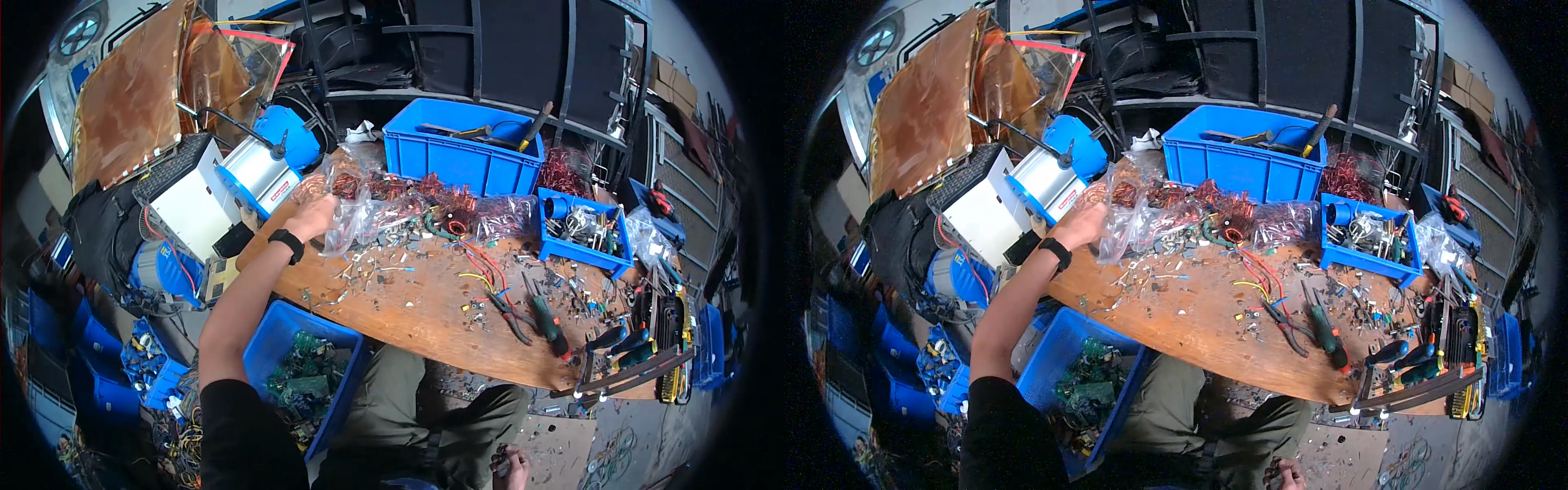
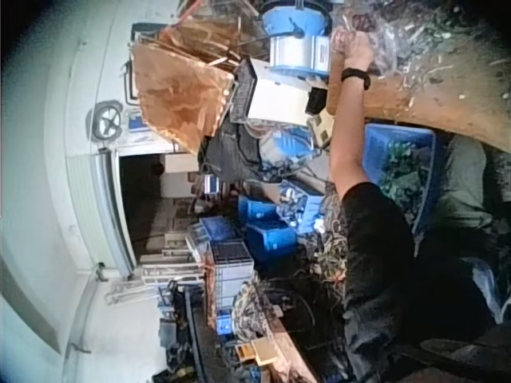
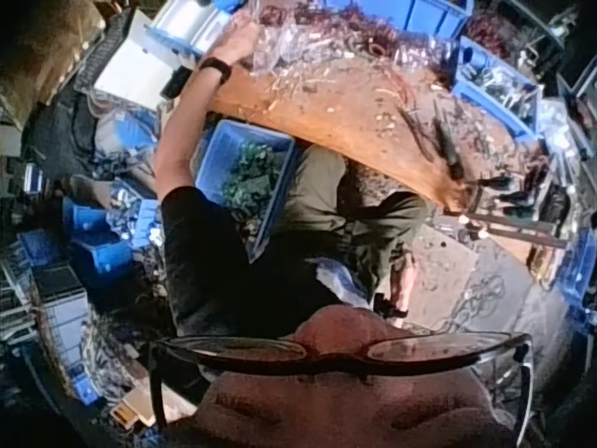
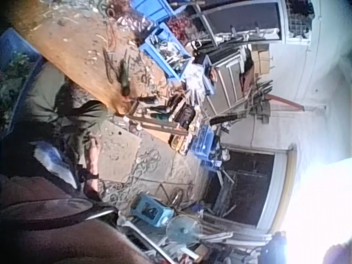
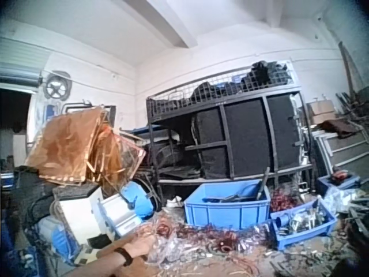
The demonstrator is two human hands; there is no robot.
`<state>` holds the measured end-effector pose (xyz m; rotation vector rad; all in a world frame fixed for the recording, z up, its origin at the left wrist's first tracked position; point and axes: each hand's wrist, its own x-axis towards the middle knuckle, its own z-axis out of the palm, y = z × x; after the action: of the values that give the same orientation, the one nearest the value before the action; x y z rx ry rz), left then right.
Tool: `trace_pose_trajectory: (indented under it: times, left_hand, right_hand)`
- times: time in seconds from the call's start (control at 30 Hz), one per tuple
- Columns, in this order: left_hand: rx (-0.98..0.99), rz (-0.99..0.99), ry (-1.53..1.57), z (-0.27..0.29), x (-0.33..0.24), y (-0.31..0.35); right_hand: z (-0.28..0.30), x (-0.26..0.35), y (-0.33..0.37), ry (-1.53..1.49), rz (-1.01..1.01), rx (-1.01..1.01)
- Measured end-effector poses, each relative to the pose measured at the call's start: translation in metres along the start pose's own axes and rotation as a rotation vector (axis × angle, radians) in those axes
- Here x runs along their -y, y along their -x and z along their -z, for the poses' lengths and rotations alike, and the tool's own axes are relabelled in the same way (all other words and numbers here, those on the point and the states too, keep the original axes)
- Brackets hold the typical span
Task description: The person sits at a cluttered workbench and assembles small white electrical components, likely socket outlets, by hand. They handle the components, align parts, and use pliers to manipulate wires and small parts. The person also picks up and sets down various tools and components from the table.
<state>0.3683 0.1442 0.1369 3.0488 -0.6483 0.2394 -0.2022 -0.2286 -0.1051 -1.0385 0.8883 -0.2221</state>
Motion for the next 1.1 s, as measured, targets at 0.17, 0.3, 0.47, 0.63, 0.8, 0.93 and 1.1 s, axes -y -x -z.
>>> trace_pose_trajectory:
  times: [0.17, 0.3, 0.47, 0.63, 0.8, 0.93, 1.1]
  left_hand:
    - [0.173, -0.026, 0.205, -0.005, -0.003, 0.004]
    - [0.253, 0.062, 0.208, -0.033, 0.005, 0.021]
    - [0.159, 0.025, -0.110, -0.024, -0.026, 0.048]
    - [-0.107, 0.112, -0.002, 0.000, 0.014, 0.004]
    - [-0.459, 0.114, -0.040, 0.035, 0.046, -0.034]
    - [-0.524, 0.083, 0.109, 0.031, 0.031, -0.052]
    - [-0.287, 0.146, 0.197, 0.014, 0.067, -0.063]
  right_hand:
    - [-0.003, -0.001, 0.005, -0.031, -0.003, -0.025]
    - [0.001, -0.009, -0.002, -0.010, 0.012, -0.008]
    - [0.010, -0.012, -0.004, -0.024, -0.025, -0.014]
    - [0.005, 0.002, 0.005, 0.003, -0.034, -0.025]
    - [0.008, -0.007, -0.003, -0.016, -0.016, 0.006]
    - [0.010, -0.009, 0.004, -0.018, 0.005, -0.016]
    - [0.002, -0.003, 0.010, -0.034, -0.041, -0.015]
